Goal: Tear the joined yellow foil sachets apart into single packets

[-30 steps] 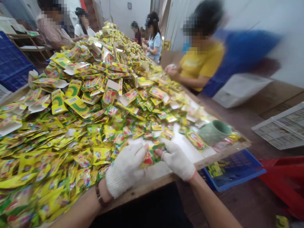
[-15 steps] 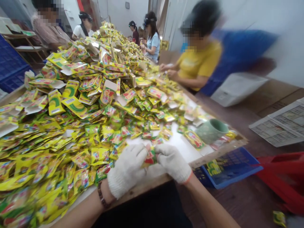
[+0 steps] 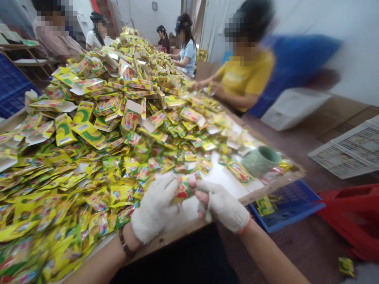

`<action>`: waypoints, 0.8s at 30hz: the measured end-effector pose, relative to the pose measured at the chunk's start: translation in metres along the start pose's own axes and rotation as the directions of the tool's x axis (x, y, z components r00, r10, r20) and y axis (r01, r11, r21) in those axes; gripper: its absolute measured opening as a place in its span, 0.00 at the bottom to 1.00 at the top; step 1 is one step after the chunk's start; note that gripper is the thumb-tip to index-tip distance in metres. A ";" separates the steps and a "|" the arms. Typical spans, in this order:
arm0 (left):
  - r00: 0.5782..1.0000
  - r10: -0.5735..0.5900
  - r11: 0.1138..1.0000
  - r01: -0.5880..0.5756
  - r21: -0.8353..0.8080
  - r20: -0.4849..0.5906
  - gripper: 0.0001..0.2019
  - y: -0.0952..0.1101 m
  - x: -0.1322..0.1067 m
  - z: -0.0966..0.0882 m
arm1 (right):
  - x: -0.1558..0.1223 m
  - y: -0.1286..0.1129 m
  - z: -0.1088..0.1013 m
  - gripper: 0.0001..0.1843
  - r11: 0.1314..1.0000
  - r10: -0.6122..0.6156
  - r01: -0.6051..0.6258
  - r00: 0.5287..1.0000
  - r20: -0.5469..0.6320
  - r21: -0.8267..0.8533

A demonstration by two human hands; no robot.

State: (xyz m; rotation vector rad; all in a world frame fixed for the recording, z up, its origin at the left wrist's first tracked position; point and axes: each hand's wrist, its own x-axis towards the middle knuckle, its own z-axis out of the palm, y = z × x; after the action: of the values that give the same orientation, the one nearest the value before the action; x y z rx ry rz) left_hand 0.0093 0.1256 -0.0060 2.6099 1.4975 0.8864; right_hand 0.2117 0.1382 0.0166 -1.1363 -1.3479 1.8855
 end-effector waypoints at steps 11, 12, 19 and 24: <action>0.993 0.111 0.988 -0.115 -0.102 -0.043 0.17 0.017 0.002 -0.001 | 0.004 0.001 0.000 0.26 0.991 0.095 -0.069 0.968 0.233 -0.117; 0.998 0.046 0.987 -0.052 -0.149 -0.041 0.21 0.017 0.004 -0.005 | 0.003 0.001 0.001 0.26 0.990 0.092 -0.066 0.971 0.219 -0.122; 0.710 -0.433 0.621 0.682 -0.387 0.555 0.17 0.010 0.023 -0.024 | -0.004 -0.003 -0.012 0.24 0.997 0.019 -0.016 0.999 0.046 -0.075; 0.663 -0.435 0.665 0.693 -0.279 0.609 0.12 0.015 0.022 -0.015 | 0.025 -0.010 -0.058 0.12 0.858 -0.206 -0.017 0.904 -0.374 -0.514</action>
State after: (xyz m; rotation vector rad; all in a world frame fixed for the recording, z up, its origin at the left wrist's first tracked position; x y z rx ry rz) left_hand 0.0227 0.1315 0.0209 1.6172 1.5355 0.3889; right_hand 0.2496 0.1890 0.0100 -1.5839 -1.6478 1.1315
